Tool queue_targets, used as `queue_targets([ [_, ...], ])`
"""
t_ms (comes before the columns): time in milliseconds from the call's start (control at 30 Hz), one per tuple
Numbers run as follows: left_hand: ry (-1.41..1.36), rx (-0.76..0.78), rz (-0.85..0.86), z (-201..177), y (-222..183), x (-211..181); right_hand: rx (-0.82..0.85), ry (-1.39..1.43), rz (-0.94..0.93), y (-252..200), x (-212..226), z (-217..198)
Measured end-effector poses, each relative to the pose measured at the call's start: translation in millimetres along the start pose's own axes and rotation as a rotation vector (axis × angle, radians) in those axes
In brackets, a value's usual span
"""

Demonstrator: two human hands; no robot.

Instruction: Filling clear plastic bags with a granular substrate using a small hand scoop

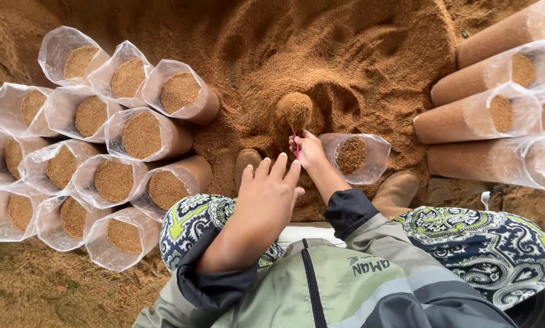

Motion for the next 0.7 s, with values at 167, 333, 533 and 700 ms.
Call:
queue_targets([
  [167,0.003,0.027,0.015,10,3,-1,0.053,0.088,-0.062,-89,58,32],
  [333,-0.01,0.138,0.003,-2,5,-1,0.142,0.222,-0.098,-160,98,30],
  [533,-0.013,0.206,0.0,-7,8,-3,0.119,0.234,-0.043,-237,127,6],
  [700,-0.013,0.232,-0.009,-7,8,-5,0.083,0.253,-0.085,-263,118,-13],
])
Point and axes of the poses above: each hand's wrist, its own y-axis towards the middle knuckle, its own z-axis out of the palm, x = y × z, the point moved 2 cm from there along y, towards the middle knuckle, and after that the axes turned 7 degrees about -z, right-handed, at the moved point
